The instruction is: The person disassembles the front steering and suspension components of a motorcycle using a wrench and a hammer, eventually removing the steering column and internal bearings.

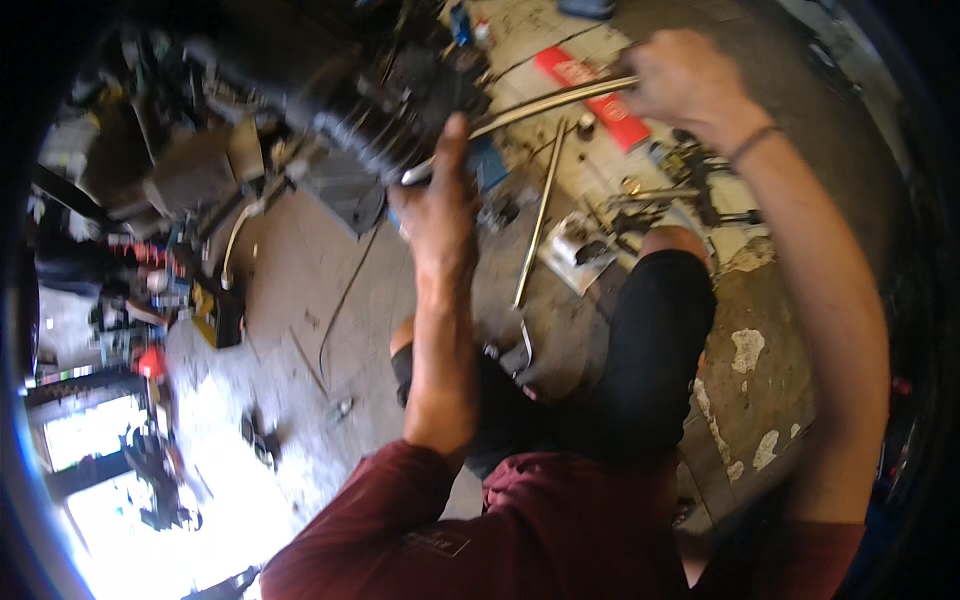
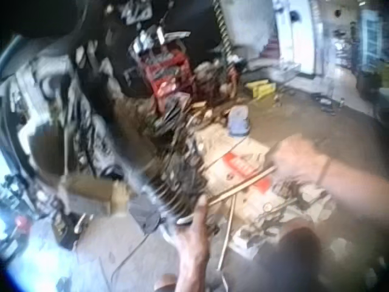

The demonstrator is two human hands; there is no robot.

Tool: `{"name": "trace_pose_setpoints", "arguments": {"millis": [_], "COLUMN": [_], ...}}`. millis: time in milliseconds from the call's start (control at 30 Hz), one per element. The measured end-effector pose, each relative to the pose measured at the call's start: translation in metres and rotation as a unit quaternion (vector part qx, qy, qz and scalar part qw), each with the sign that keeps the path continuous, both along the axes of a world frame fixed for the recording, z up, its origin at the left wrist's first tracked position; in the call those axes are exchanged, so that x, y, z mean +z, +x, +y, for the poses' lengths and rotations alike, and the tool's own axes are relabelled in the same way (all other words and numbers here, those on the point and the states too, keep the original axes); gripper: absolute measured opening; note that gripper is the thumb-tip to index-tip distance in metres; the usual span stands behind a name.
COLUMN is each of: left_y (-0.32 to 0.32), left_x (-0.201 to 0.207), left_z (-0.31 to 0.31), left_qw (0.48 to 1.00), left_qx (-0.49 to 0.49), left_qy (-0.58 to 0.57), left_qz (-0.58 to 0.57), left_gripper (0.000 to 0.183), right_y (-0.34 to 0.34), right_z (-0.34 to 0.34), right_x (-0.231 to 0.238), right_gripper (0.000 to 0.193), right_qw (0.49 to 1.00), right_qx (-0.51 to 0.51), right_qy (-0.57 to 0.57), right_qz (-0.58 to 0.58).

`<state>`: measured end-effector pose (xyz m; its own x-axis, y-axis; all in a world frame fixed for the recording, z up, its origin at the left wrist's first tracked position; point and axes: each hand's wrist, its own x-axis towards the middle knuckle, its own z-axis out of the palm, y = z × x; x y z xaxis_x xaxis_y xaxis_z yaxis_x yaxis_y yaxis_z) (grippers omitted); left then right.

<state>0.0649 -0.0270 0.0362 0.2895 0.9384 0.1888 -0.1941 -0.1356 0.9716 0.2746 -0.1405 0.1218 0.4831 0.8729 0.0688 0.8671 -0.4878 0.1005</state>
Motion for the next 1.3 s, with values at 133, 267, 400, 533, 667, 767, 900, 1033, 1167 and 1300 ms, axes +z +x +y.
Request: {"name": "trace_pose_setpoints", "arguments": {"millis": [133, 267, 400, 533, 667, 767, 900, 1033, 1167, 1300], "left_y": [-0.012, -0.020, -0.011, 0.000, -0.020, -0.011, 0.017, -0.027, -0.034, -0.009], "left_x": [-0.011, 0.000, 0.018, 0.014, -0.005, 0.003, -0.018, -0.017, -0.011, -0.003], "left_z": [0.007, 0.010, 0.002, -0.009, 0.015, 0.002, 0.001, 0.028, 0.024, 0.004], "left_qw": [0.998, 0.997, 0.997, 0.997, 0.995, 0.995, 0.996, 0.997, 0.986, 0.980], "left_qx": [-0.001, -0.029, -0.013, 0.000, 0.009, -0.019, 0.030, -0.014, -0.041, -0.116], "left_qy": [-0.059, -0.064, -0.052, -0.042, -0.091, -0.076, -0.034, -0.082, -0.142, -0.163], "left_qz": [-0.001, 0.019, 0.046, 0.065, 0.041, 0.053, 0.072, 0.005, 0.078, -0.009], "left_gripper": [0.029, 0.030, 0.027, 0.033, 0.027, 0.031, 0.026, 0.026, 0.029, 0.031], "right_y": [0.001, -0.010, -0.008, 0.014, 0.001, 0.005, 0.008, -0.024, -0.056, -0.061], "right_z": [0.021, 0.019, 0.005, -0.004, 0.034, 0.014, -0.028, -0.004, -0.033, -0.075], "right_x": [-0.032, -0.025, -0.015, 0.000, -0.041, -0.027, 0.000, -0.018, 0.012, 0.045], "right_gripper": [0.026, 0.024, 0.031, 0.027, 0.017, 0.023, 0.015, 0.020, 0.017, 0.040], "right_qw": [0.992, 0.992, 0.995, 0.993, 0.974, 0.973, 0.993, 0.979, 0.975, 0.969], "right_qx": [0.117, 0.118, 0.074, 0.090, 0.200, 0.196, 0.097, 0.173, 0.188, 0.098], "right_qy": [0.035, 0.044, 0.059, 0.026, 0.092, 0.120, 0.031, 0.103, 0.117, -0.047], "right_qz": [-0.014, -0.016, -0.020, 0.073, 0.049, 0.015, 0.056, 0.016, 0.024, 0.221]}}
